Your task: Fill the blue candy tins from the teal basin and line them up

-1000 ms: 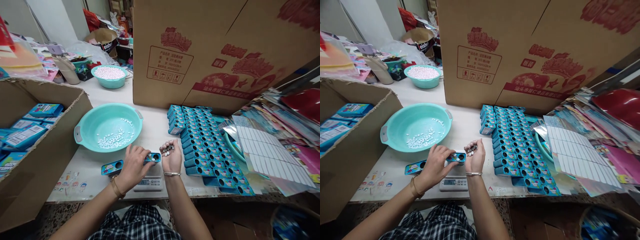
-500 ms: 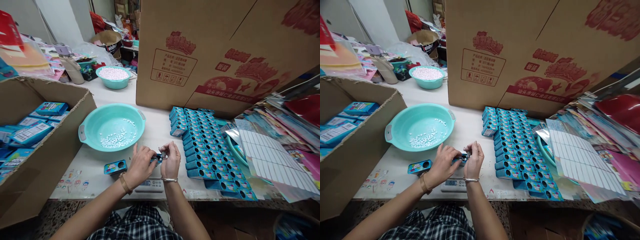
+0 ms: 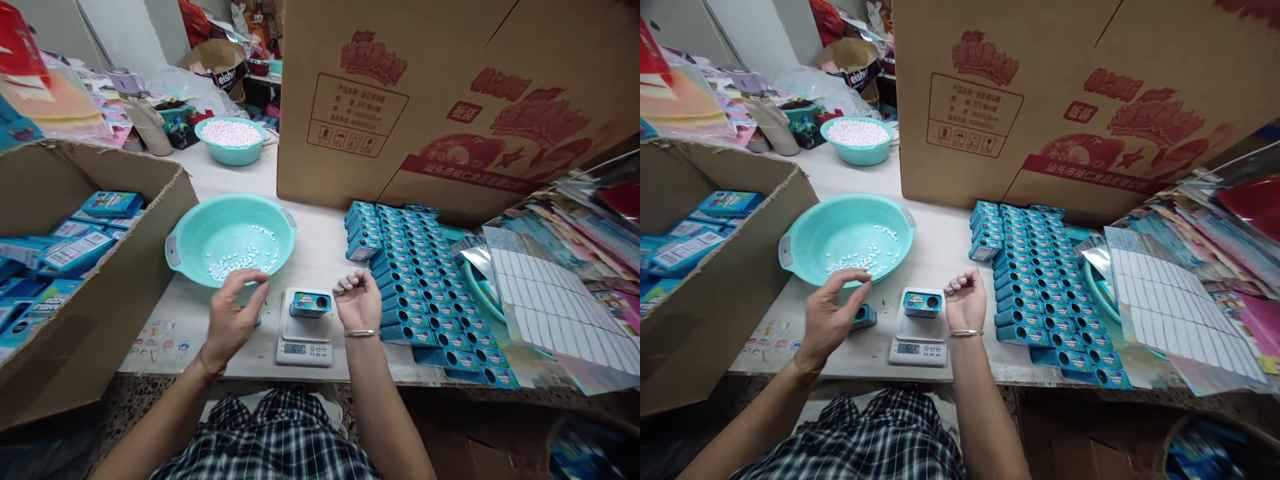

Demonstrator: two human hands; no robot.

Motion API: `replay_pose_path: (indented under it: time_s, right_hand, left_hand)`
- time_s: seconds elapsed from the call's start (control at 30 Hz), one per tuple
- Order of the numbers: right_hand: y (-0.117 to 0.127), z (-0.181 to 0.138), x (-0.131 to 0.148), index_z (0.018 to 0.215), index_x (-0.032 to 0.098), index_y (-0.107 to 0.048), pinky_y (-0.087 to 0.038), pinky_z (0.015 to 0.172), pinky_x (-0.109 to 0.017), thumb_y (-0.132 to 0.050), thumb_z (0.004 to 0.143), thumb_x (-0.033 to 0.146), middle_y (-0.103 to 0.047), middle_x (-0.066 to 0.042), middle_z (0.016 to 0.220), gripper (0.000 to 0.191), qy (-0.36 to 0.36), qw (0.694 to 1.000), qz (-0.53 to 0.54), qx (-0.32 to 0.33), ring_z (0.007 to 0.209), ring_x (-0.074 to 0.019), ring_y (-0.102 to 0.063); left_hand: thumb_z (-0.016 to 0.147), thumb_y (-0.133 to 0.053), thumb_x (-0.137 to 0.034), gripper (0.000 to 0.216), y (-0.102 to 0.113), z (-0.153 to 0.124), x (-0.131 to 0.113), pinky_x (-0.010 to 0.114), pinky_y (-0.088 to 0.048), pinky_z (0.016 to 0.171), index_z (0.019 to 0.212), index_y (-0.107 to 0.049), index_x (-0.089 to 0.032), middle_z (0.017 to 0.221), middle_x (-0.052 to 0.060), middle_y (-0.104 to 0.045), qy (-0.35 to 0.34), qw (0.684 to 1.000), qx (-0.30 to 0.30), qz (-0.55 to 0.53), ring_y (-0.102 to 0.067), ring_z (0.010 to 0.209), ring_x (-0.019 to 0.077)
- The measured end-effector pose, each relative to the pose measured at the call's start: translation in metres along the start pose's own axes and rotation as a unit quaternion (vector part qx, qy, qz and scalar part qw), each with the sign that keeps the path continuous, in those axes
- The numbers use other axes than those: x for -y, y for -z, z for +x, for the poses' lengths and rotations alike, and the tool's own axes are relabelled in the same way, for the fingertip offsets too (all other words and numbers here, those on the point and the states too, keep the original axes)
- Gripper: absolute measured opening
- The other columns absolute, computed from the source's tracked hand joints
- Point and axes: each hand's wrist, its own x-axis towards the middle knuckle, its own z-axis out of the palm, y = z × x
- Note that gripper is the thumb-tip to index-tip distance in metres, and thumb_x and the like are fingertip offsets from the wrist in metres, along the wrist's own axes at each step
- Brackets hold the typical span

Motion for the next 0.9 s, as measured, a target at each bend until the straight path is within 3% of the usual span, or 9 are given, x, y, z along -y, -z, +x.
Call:
replay_pose_path:
  time_s: [0.17,0.37,0.53,0.73,0.9]
  right_hand:
    - [0.010,-0.002,0.029,0.069,0.019,-0.047,-0.036,0.047,-0.020,-0.049,0.092,0.030,-0.043,0.007,0.057,0.025,0.014,0.999,0.027,0.036,0.046,-0.0066,-0.041]
    - [0.019,-0.009,0.033,0.070,0.019,-0.049,-0.035,0.046,-0.020,-0.055,0.088,0.028,-0.043,0.007,0.058,0.021,0.046,0.999,-0.007,0.029,0.046,-0.0062,-0.040]
    - [0.015,-0.011,0.023,0.069,0.018,-0.050,-0.035,0.045,-0.019,-0.061,0.086,0.033,-0.043,0.007,0.058,0.025,0.064,0.996,-0.063,0.021,0.046,-0.0060,-0.038]
    - [-0.001,-0.019,-0.006,0.067,0.019,-0.052,-0.037,0.048,-0.019,-0.066,0.082,0.034,-0.045,0.007,0.058,0.025,0.100,0.989,-0.109,0.017,0.048,-0.0057,-0.039]
    - [-0.003,-0.026,-0.033,0.067,0.019,-0.057,-0.049,0.076,-0.030,-0.065,0.083,0.037,-0.051,0.004,0.062,0.025,0.163,0.964,-0.206,0.034,0.059,-0.0090,-0.050]
  left_hand:
    - [0.086,-0.064,-0.026,0.011,0.046,-0.033,0.017,0.031,-0.046,0.089,0.095,-0.066,-0.020,0.098,0.003,-0.067,0.080,0.994,-0.070,0.030,-0.062,0.094,0.0177]
    - [0.086,-0.065,-0.030,0.014,0.063,-0.065,0.037,0.029,-0.046,0.085,0.097,-0.066,-0.022,0.096,0.001,-0.066,0.110,0.988,-0.062,0.086,-0.062,0.091,0.0166]
    - [0.085,-0.066,-0.026,0.019,0.061,-0.066,0.041,0.035,-0.046,0.093,0.103,-0.064,-0.023,0.102,0.003,-0.065,0.024,0.992,-0.026,0.123,-0.061,0.099,0.0197]
    - [0.085,-0.065,-0.024,0.029,0.036,-0.065,0.032,0.040,-0.048,0.095,0.113,-0.061,-0.025,0.112,0.006,-0.062,0.001,0.996,0.038,0.079,-0.059,0.108,0.0229]
    - [0.086,-0.063,-0.025,0.036,0.020,-0.057,0.025,0.040,-0.048,0.098,0.122,-0.057,-0.027,0.119,0.007,-0.059,-0.012,0.993,0.098,0.071,-0.056,0.115,0.0237]
